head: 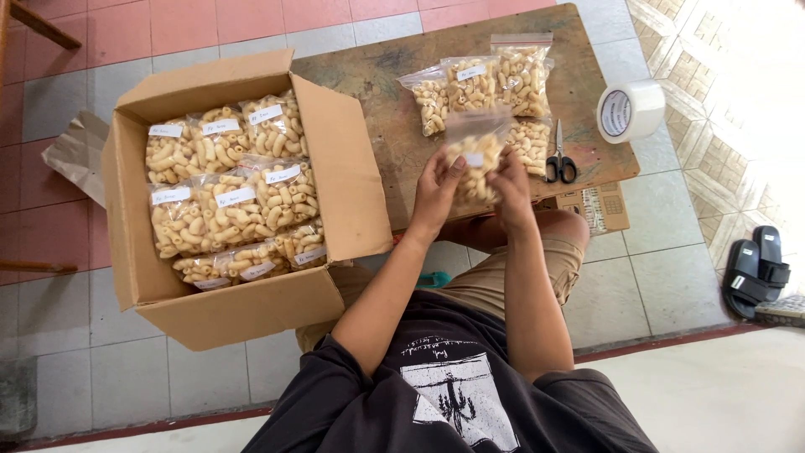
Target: Inspecting and packing small bags of snacks into a cardboard box
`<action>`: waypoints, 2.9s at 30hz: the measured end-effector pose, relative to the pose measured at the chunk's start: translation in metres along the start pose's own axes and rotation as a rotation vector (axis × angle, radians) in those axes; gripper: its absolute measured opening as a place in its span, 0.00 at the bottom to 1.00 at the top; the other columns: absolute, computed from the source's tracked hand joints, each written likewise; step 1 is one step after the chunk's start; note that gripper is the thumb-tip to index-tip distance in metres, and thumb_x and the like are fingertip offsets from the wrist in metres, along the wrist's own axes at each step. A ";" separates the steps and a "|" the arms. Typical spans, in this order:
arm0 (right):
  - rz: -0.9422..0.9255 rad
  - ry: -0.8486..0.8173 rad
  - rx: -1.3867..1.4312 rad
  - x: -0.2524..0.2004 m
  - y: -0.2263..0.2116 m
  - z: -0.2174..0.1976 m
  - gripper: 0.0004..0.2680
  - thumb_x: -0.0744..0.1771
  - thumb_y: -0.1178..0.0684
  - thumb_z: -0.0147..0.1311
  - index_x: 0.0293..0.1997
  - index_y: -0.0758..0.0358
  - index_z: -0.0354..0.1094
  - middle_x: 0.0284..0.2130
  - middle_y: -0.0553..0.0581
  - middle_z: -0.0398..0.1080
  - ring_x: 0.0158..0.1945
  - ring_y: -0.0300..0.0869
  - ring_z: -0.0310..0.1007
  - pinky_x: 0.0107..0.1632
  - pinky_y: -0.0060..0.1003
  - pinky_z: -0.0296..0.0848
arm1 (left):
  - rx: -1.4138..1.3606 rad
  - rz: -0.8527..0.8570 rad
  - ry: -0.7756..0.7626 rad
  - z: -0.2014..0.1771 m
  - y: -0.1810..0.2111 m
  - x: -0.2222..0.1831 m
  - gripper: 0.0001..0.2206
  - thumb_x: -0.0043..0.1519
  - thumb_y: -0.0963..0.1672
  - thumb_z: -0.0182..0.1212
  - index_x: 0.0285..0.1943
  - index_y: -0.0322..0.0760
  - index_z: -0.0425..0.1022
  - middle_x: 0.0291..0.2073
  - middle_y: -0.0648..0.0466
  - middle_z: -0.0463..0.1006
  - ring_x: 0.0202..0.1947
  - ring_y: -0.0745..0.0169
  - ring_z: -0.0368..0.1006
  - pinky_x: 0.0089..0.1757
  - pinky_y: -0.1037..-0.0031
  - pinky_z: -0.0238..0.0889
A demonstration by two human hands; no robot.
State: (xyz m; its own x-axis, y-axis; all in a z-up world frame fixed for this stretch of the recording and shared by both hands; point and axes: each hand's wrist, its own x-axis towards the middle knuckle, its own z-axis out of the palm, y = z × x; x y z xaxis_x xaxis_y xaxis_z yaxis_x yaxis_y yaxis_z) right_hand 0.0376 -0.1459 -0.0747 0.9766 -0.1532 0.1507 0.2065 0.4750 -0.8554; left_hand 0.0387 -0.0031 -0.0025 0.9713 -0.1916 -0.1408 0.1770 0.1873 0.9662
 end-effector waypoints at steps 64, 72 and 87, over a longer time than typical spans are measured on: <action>-0.166 -0.044 -0.517 -0.015 -0.020 0.010 0.07 0.70 0.57 0.62 0.34 0.67 0.74 0.27 0.55 0.67 0.38 0.38 0.62 0.45 0.37 0.70 | 0.049 0.255 0.168 -0.023 -0.032 -0.020 0.06 0.65 0.46 0.70 0.41 0.40 0.82 0.33 0.53 0.84 0.45 0.71 0.73 0.48 0.67 0.69; -0.194 0.075 -0.421 -0.010 -0.010 0.006 0.08 0.68 0.57 0.66 0.47 0.66 0.70 0.26 0.55 0.69 0.29 0.36 0.67 0.34 0.30 0.69 | -0.008 0.191 0.174 -0.016 -0.018 -0.030 0.12 0.66 0.47 0.68 0.49 0.35 0.78 0.40 0.45 0.82 0.48 0.61 0.74 0.50 0.57 0.70; -0.303 0.161 -0.439 -0.010 -0.019 0.011 0.20 0.69 0.59 0.68 0.63 0.63 0.56 0.27 0.55 0.70 0.30 0.33 0.69 0.38 0.24 0.66 | 0.047 0.065 0.247 -0.002 -0.004 -0.034 0.35 0.56 0.47 0.76 0.67 0.27 0.60 0.47 0.32 0.78 0.51 0.37 0.77 0.44 0.56 0.76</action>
State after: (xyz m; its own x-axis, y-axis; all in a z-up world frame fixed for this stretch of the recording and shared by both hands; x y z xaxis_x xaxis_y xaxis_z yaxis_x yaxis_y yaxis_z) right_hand 0.0242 -0.1436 -0.0544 0.8488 -0.3736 0.3742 0.3993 -0.0111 -0.9168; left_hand 0.0056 0.0047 -0.0026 0.9907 0.0614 -0.1213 0.1114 0.1452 0.9831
